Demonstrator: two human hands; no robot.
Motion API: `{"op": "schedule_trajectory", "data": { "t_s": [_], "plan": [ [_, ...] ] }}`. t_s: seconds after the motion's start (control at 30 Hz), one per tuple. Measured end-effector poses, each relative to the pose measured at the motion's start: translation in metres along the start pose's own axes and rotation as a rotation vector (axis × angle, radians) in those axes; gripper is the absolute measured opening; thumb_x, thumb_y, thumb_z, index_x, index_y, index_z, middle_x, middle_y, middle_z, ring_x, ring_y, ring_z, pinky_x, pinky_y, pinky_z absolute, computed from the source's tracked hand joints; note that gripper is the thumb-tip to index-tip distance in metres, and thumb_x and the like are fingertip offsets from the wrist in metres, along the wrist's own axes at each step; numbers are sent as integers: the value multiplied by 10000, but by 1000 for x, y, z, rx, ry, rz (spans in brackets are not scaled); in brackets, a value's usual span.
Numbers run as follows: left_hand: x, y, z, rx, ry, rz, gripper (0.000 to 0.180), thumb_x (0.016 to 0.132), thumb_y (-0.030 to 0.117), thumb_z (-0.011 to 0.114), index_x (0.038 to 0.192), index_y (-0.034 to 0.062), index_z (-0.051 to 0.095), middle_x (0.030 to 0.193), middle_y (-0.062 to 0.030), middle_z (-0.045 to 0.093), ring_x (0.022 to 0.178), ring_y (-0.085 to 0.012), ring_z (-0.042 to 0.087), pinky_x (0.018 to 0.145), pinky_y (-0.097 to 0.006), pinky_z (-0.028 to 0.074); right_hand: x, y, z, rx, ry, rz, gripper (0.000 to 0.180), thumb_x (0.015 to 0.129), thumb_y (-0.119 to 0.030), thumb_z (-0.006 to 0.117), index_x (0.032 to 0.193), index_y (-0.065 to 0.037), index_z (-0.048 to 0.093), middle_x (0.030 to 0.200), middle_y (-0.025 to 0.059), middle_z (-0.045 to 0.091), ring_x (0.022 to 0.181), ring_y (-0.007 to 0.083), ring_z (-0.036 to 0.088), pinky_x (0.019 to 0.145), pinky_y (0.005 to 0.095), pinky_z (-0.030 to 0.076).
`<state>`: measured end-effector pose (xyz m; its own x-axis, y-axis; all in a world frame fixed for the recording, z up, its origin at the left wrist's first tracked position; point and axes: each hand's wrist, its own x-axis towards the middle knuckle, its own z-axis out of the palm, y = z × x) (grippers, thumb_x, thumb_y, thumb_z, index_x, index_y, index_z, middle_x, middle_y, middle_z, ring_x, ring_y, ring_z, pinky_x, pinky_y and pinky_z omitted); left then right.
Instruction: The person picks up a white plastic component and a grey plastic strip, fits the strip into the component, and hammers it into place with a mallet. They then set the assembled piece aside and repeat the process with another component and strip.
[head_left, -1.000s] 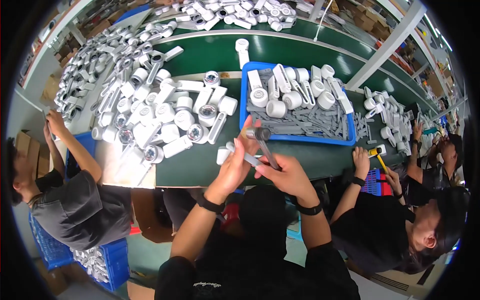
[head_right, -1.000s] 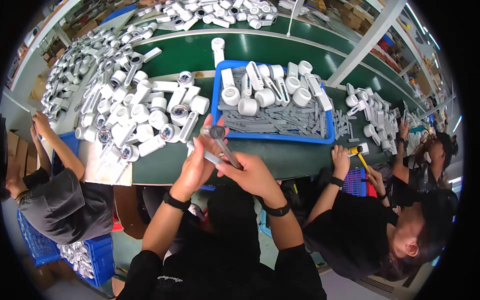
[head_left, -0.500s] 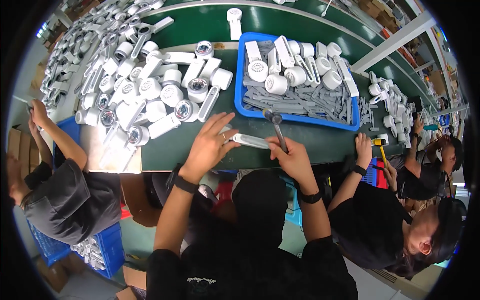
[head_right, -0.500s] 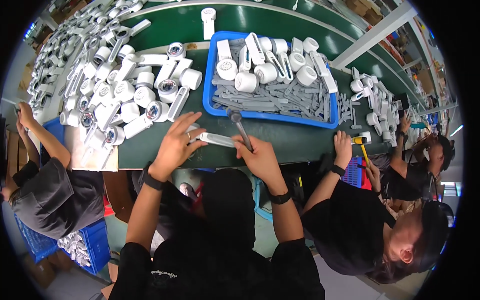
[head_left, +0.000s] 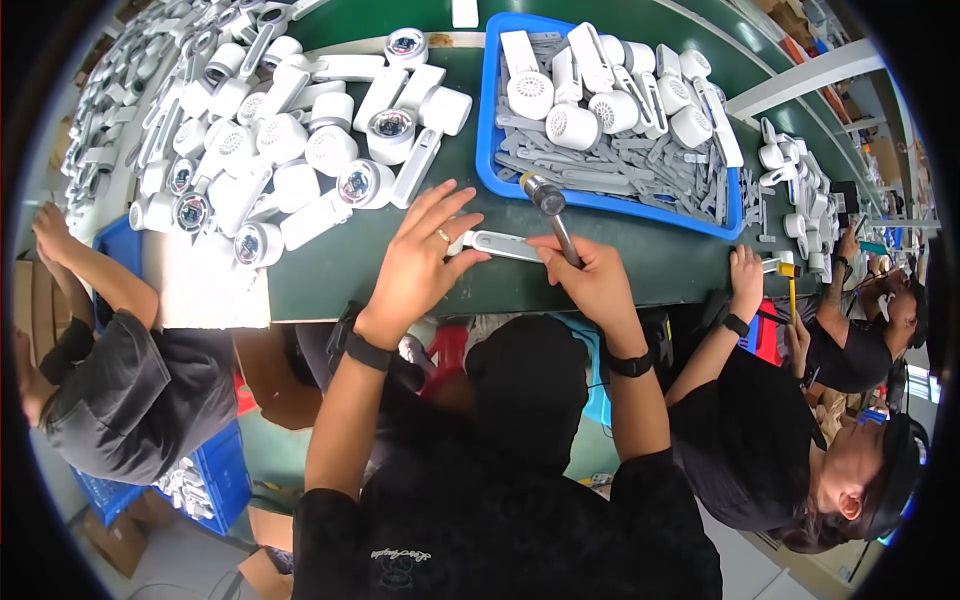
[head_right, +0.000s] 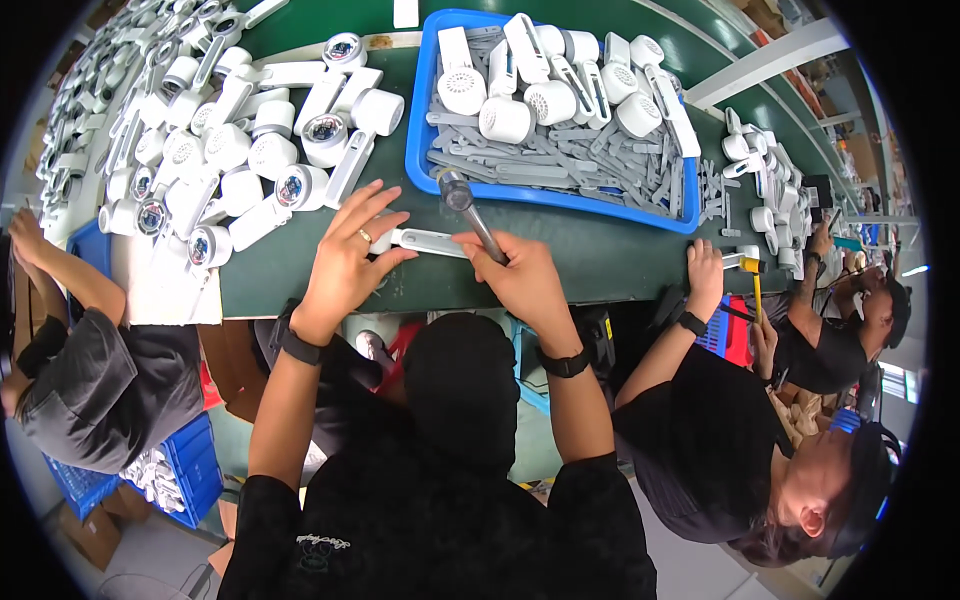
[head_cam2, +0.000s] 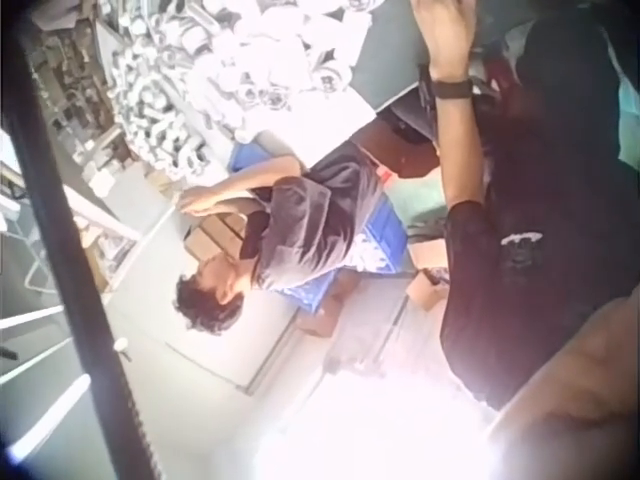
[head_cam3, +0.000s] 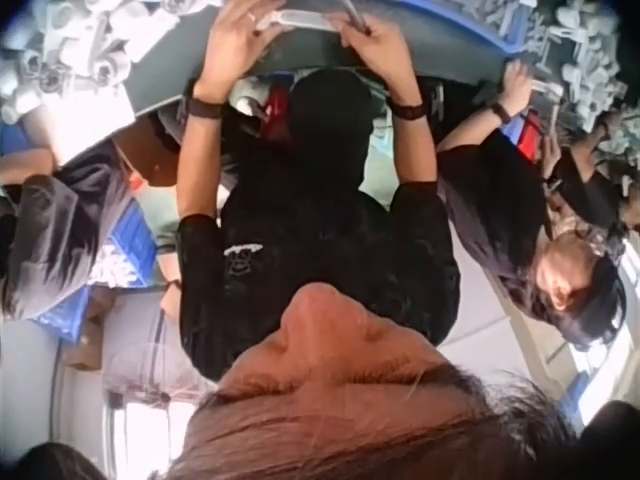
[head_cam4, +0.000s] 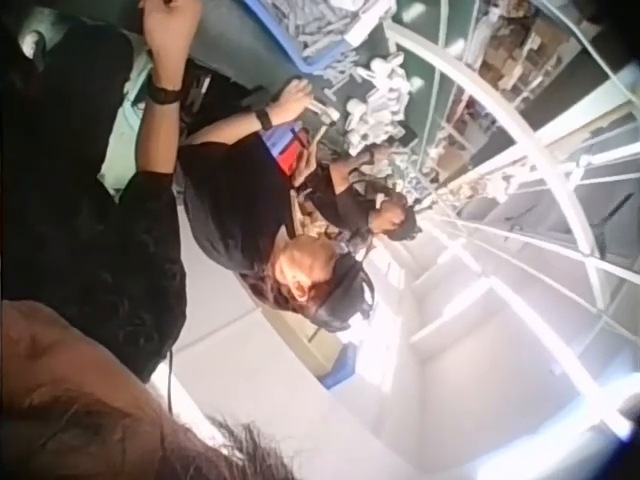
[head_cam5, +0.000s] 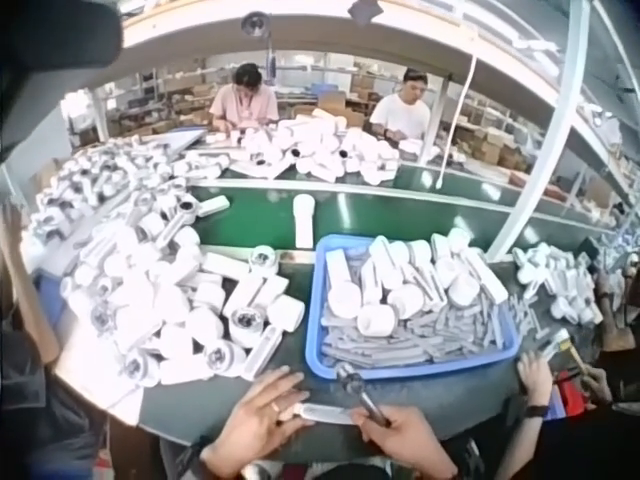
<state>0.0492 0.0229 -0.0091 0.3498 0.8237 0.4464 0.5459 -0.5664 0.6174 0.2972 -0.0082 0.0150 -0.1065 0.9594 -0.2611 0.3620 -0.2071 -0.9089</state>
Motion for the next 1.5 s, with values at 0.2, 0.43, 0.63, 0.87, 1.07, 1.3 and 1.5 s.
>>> {"op": "schedule_trajectory", "data": {
  "t_s": [0.2,0.43,0.63,0.87,1.07,1.3,1.5],
  "plan": [
    [1,-2,3,47,43,77,362,730,121,884,1062,66,750,1303,-73,694,1349,-351,559,1083,-488,492,2,-6,-2,-36,-25,62,205,997,-128,668,1159,-60,773,687,-67,546,641,25,480,571,228,349],
    [0,-5,-1,293,-34,294,332,778,177,855,1064,67,725,1158,-40,720,1207,-302,633,1024,-517,520,12,-8,-8,-51,-91,152,227,985,-170,693,1172,-67,769,668,-60,557,629,20,486,570,228,352],
    [6,-10,-1,406,-110,437,303,806,194,837,1052,67,713,1043,-43,702,1106,-292,647,988,-503,534,5,-19,-7,-64,-5,237,307,1005,-199,677,1284,-76,720,664,-22,620,487,17,435,458,231,318],
    [-2,-8,7,326,1,345,323,785,158,853,1056,54,710,1088,-62,719,1125,-312,652,1022,-547,509,4,9,0,397,-68,327,390,1039,-270,637,1310,10,666,821,86,763,394,20,389,371,211,262],
    [20,13,0,339,-33,414,361,775,168,853,1122,149,755,1162,-58,737,1176,-284,654,1059,-543,498,8,12,-3,392,-59,326,382,1030,-284,654,1301,-16,679,831,99,767,397,21,397,371,216,265],
    [22,4,14,182,-163,426,190,840,158,768,1027,134,792,1024,-36,748,888,-221,715,944,-374,567,-12,19,2,353,30,183,429,1051,-286,619,1401,-40,602,752,27,655,432,39,407,399,220,299],
    [22,6,15,159,-138,419,221,815,131,816,1035,129,795,997,-42,758,878,-232,721,905,-384,590,-84,20,-14,549,79,89,491,1132,-220,402,1598,-74,353,731,-3,456,445,63,396,419,211,344]
  ]
}}
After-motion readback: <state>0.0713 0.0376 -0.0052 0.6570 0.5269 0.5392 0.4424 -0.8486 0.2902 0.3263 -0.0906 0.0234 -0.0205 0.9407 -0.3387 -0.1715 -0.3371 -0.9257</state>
